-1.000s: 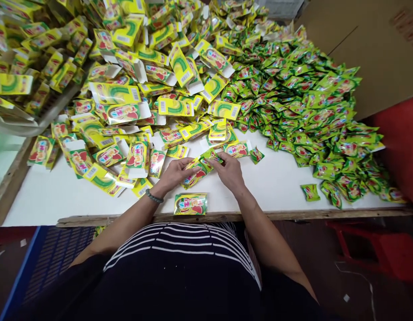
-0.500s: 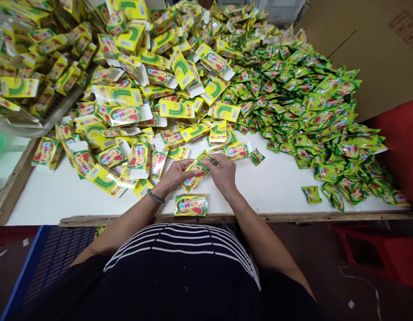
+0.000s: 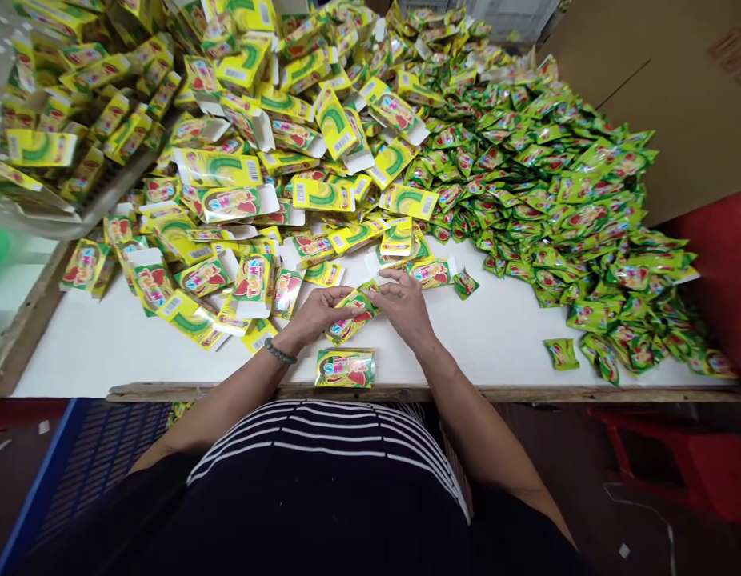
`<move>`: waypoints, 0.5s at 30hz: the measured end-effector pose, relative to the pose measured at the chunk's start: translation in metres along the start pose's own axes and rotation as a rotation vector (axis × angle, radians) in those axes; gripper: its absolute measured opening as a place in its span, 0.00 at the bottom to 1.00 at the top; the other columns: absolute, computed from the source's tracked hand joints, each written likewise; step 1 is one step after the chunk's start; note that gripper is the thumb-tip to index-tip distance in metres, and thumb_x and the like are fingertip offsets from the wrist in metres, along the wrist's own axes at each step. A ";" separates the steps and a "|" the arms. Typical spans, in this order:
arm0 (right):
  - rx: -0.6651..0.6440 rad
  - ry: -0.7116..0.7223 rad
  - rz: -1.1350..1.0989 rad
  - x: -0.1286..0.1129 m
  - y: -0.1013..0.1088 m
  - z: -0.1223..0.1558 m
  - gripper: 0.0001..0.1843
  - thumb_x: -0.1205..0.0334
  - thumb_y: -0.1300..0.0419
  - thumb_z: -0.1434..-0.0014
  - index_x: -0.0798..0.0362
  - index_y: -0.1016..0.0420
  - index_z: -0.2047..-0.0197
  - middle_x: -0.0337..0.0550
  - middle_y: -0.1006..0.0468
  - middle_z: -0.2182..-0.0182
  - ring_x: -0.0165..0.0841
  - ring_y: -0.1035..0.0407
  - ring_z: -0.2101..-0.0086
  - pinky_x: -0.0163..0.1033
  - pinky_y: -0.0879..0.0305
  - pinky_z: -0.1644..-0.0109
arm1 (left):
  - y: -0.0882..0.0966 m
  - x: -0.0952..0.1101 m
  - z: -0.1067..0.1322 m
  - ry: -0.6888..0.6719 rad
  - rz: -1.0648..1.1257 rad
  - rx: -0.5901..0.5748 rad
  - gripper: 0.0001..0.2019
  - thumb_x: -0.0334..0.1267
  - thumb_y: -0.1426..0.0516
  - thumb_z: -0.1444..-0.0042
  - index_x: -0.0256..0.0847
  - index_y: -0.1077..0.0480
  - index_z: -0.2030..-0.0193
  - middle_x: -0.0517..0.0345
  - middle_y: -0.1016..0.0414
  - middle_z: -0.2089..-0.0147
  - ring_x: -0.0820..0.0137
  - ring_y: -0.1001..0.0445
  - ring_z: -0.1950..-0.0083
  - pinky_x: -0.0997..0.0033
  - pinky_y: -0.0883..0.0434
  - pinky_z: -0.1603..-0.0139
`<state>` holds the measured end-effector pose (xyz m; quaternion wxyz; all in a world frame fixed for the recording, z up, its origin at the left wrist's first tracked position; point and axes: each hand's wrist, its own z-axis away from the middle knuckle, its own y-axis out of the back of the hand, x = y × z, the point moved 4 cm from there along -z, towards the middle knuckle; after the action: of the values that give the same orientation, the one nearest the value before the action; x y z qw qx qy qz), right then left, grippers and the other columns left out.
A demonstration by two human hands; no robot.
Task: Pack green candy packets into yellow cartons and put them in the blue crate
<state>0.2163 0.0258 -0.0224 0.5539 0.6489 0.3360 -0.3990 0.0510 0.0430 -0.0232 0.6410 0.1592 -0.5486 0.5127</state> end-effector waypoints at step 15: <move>-0.118 0.046 0.032 -0.011 -0.015 0.013 0.20 0.45 0.44 0.38 0.46 0.19 0.72 0.43 0.28 0.43 0.45 0.45 0.40 0.61 0.54 0.32 | 0.001 -0.004 -0.003 -0.009 0.092 0.056 0.26 0.40 0.27 0.70 0.33 0.24 0.61 0.57 0.20 0.68 0.71 0.24 0.67 0.70 0.28 0.60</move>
<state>0.1963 0.0152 -0.0199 0.5897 0.6294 0.3611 -0.3546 0.0523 0.0437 -0.0283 0.6095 0.1541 -0.5438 0.5560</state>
